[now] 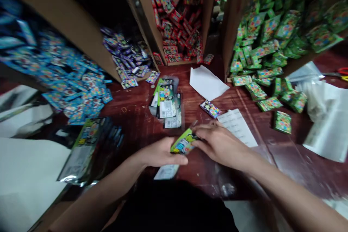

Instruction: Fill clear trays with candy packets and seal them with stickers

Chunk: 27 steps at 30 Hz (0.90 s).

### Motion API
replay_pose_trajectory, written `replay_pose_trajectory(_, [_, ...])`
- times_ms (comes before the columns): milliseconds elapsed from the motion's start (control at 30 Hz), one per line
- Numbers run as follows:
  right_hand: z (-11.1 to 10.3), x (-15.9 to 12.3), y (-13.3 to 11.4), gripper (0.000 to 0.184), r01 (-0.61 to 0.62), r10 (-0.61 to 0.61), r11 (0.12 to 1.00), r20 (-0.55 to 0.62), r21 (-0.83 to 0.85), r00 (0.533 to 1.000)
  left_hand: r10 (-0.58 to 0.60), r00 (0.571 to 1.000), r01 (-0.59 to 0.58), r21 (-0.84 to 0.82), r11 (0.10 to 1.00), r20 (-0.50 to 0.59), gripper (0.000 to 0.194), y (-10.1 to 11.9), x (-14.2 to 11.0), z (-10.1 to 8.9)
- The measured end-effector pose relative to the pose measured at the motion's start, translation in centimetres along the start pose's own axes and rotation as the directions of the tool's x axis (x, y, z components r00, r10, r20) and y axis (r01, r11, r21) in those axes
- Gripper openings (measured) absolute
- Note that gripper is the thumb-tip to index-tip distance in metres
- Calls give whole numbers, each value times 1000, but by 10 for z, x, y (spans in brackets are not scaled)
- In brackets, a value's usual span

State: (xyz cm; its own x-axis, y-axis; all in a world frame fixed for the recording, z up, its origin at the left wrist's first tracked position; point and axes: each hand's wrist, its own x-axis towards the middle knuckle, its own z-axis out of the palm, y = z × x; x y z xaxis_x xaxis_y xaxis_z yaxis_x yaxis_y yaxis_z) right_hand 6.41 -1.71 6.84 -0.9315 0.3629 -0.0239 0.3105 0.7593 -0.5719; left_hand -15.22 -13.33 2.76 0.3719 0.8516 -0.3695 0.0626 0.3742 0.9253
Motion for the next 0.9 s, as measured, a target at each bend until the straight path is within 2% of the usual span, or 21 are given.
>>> replay_pose_trajectory(67, [-10,-8,4,25,49,-54,995,61,85,997,-72,996,76,-75,994,57,45,-4,-7,0])
replay_pose_trajectory(100, [-11,-11,6,25,58,-66,992,67,116,996,-94,995,97,-125,987,31,48,-6,-9,1])
replay_pose_trajectory(167, [-6,-13,10,24,52,-55,986,10,161,998,-110,989,83,-238,968,-101,53,-10,-10,6])
replay_pose_trajectory(233, [9,-10,10,28,10,33,974,-186,224,982,-85,953,-9,-308,951,-290,55,-11,-6,12])
replay_pose_trajectory(267, [20,-7,8,34,-18,114,959,-327,283,938,-60,919,-72,-315,946,-390,54,-12,-4,15])
replay_pose_trajectory(300, [32,-3,4,41,-44,215,933,-453,357,865,-33,875,-135,-308,942,-482,52,-13,-1,18])
replay_pose_trajectory(333, [46,2,0,45,-72,317,899,-528,433,788,-5,827,-191,-290,938,-562,50,-14,2,22])
replay_pose_trajectory(367, [59,6,-5,46,-111,407,861,-540,496,737,22,783,-236,-264,935,-621,49,-15,4,26])
replay_pose_trajectory(433, [85,13,-15,44,-268,540,802,-454,534,709,64,726,-260,-188,947,-684,47,-20,7,35])
replay_pose_trajectory(467, [96,15,-18,44,-373,590,783,-403,499,699,72,713,-222,-127,967,-697,48,-23,7,39])
replay_pose_trajectory(533, [114,18,-18,43,-539,664,747,-376,390,647,64,717,-43,48,998,-694,53,-26,3,44])
replay_pose_trajectory(600, [125,19,-13,41,-623,693,719,-386,308,610,62,734,172,272,947,-677,58,-22,-8,38])
replay_pose_trajectory(667, [132,19,-6,39,-647,688,722,-355,245,633,125,724,315,487,815,-678,60,-7,-25,15])
replay_pose_trajectory(700, [133,20,-3,39,-651,680,729,-326,211,657,183,696,379,571,728,-694,60,5,-35,-4])
replay_pose_trajectory(767, [131,21,1,43,-639,651,757,-249,140,717,297,600,558,655,510,-743,56,33,-57,-55])
replay_pose_trajectory(800, [127,22,3,45,-625,632,773,-220,108,744,342,550,669,648,365,-761,56,47,-68,-85])
replay_pose_trajectory(867, [111,27,7,49,-589,583,806,-241,58,776,356,497,835,548,55,-792,65,72,-86,-147])
replay_pose_trajectory(900, [100,29,12,51,-565,548,824,-298,31,782,348,474,858,512,22,-809,71,80,-93,-175])
